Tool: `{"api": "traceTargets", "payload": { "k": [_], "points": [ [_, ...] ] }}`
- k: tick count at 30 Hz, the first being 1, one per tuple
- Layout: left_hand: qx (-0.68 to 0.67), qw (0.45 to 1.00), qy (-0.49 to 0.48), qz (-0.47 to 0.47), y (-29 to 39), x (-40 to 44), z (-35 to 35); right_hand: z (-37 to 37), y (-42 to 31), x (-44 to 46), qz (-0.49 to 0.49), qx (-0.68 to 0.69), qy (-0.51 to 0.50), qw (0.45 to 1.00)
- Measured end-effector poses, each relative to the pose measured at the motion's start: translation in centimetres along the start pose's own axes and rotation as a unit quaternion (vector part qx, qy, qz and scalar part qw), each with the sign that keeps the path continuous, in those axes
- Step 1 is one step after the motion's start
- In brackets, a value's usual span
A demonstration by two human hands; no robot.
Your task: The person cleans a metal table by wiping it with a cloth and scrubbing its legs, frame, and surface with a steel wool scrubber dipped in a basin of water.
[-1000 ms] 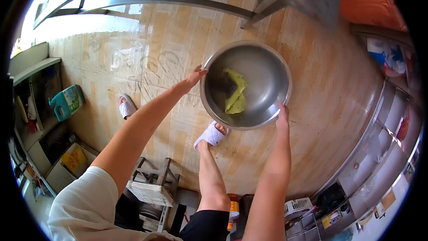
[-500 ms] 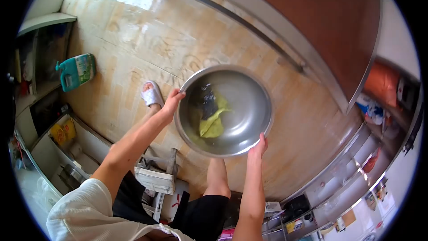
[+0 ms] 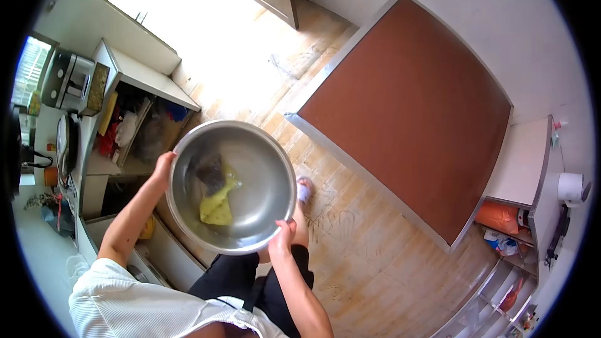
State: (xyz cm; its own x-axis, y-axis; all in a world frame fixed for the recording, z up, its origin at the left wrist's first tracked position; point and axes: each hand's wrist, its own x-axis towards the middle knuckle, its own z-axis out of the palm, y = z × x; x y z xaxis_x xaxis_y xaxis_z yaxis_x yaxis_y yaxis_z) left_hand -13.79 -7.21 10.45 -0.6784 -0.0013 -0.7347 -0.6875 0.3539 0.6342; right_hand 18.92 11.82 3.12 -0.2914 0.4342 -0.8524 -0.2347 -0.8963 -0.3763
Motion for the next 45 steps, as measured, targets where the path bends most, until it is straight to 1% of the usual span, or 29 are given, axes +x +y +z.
{"api": "traceTargets", "payload": {
  "k": [1, 3, 4, 5, 6, 7, 10, 11, 12, 15, 16, 17, 18, 19, 21, 23, 24, 26, 29, 30, 31, 32, 33, 35, 37, 39, 41, 42, 45],
  "points": [
    [-0.008, 1.000, -0.016, -0.011, 3.4, 1.1, -1.3, 3.5, -0.1, -0.1, -0.007, 0.005, -0.049, 0.999],
    [0.016, 0.999, 0.032, -0.026, 10.6, 1.0, -2.6, 10.8, -1.4, -0.9, 0.020, 0.008, -0.065, 0.998],
    [-0.004, 0.999, 0.016, -0.035, 13.4, 1.7, -3.6, 14.1, -1.7, -0.6, 0.026, 0.017, -0.079, 0.996],
    [-0.027, 0.999, -0.002, -0.042, 16.3, 2.9, -4.4, 17.7, -2.6, -0.5, 0.014, -0.027, -0.064, 0.997],
    [-0.053, 0.998, 0.000, 0.015, 18.3, 3.7, -4.5, 20.4, -2.6, 0.7, 0.007, -0.030, -0.077, 0.997],
    [-0.072, 0.997, 0.008, 0.036, 20.6, 4.1, -4.2, 23.2, -2.8, 1.7, 0.002, -0.030, -0.088, 0.996],
    [-0.064, 0.997, 0.016, 0.043, 24.5, 9.3, -5.2, 30.5, -5.1, 5.2, 0.024, -0.062, -0.090, 0.994],
    [-0.073, 0.996, 0.012, 0.043, 26.1, 10.5, -4.5, 32.6, -5.9, 6.7, 0.026, -0.065, -0.090, 0.994],
    [-0.079, 0.996, 0.004, 0.047, 27.6, 11.9, -3.5, 34.8, -7.0, 7.6, 0.007, -0.094, -0.077, 0.993],
    [-0.116, 0.993, -0.009, 0.012, 31.6, 16.4, 0.5, 39.3, -9.2, 11.9, -0.006, -0.087, -0.061, 0.994],
    [-0.099, 0.994, -0.050, 0.006, 32.8, 18.0, 1.8, 40.4, -9.7, 13.4, -0.028, -0.099, -0.039, 0.994],
    [-0.111, 0.993, -0.037, 0.028, 33.8, 19.8, 4.1, 41.0, -9.8, 15.7, -0.037, -0.097, -0.006, 0.995],
    [-0.088, 0.995, -0.049, 0.024, 35.6, 21.7, 6.3, 42.5, -10.6, 17.1, -0.050, -0.093, 0.018, 0.994],
    [-0.061, 0.996, -0.057, 0.010, 36.6, 23.0, 8.1, 43.1, -11.3, 18.0, -0.056, -0.093, 0.050, 0.993],
    [-0.050, 0.995, -0.087, -0.020, 38.2, 27.3, 12.0, 43.2, -12.2, 21.0, -0.085, -0.072, 0.067, 0.992],
    [-0.019, 0.993, -0.106, -0.041, 39.3, 30.7, 16.1, 42.7, -12.7, 24.0, -0.085, -0.057, 0.134, 0.986],
    [-0.016, 0.993, -0.114, -0.040, 39.5, 33.4, 18.5, 43.2, -13.3, 25.1, -0.109, -0.056, 0.144, 0.982],
    [-0.009, 0.992, -0.122, -0.039, 39.7, 38.1, 22.2, 43.9, -14.4, 27.6, -0.104, -0.017, 0.166, 0.981],
    [0.032, 0.981, -0.179, -0.073, 42.9, 38.2, 29.7, 44.4, -16.4, 32.4, -0.122, 0.021, 0.188, 0.974],
    [0.007, 0.979, -0.198, -0.044, 42.3, 40.0, 32.0, 43.9, -16.9, 35.0, -0.134, 0.044, 0.193, 0.971],
    [0.096, 0.987, -0.106, 0.067, 39.5, 46.1, 33.3, 43.8, -16.9, 37.6, -0.142, 0.068, 0.198, 0.967],
    [0.134, 0.982, -0.100, 0.090, 40.3, 46.4, 35.8, 43.0, -17.0, 39.8, -0.146, 0.087, 0.202, 0.965],
    [0.172, 0.975, -0.093, 0.104, 40.1, 46.2, 38.9, 43.2, -18.2, 41.3, -0.143, 0.074, 0.235, 0.959],
    [0.214, 0.965, -0.121, 0.096, 39.3, 50.2, 44.0, 43.1, -19.5, 45.4, -0.160, 0.078, 0.263, 0.948],
    [0.243, 0.946, -0.200, 0.073, 39.8, 53.6, 48.5, 42.7, -19.6, 50.5, -0.155, 0.115, 0.298, 0.935],
    [0.272, 0.940, -0.184, 0.091, 38.7, 58.8, 52.8, 43.1, -20.2, 54.9, -0.139, 0.145, 0.327, 0.924],
    [0.334, 0.910, -0.231, 0.080, 39.5, 60.3, 57.0, 41.4, -19.4, 60.0, -0.117, 0.142, 0.359, 0.915],
    [0.352, 0.913, -0.184, 0.092, 38.8, 61.6, 59.3, 40.6, -19.1, 61.7, -0.116, 0.156, 0.362, 0.912],
    [0.406, 0.874, -0.233, 0.134, 36.3, 67.6, 63.6, 39.4, -18.4, 67.8, -0.141, 0.201, 0.369, 0.896]
  ]
}}
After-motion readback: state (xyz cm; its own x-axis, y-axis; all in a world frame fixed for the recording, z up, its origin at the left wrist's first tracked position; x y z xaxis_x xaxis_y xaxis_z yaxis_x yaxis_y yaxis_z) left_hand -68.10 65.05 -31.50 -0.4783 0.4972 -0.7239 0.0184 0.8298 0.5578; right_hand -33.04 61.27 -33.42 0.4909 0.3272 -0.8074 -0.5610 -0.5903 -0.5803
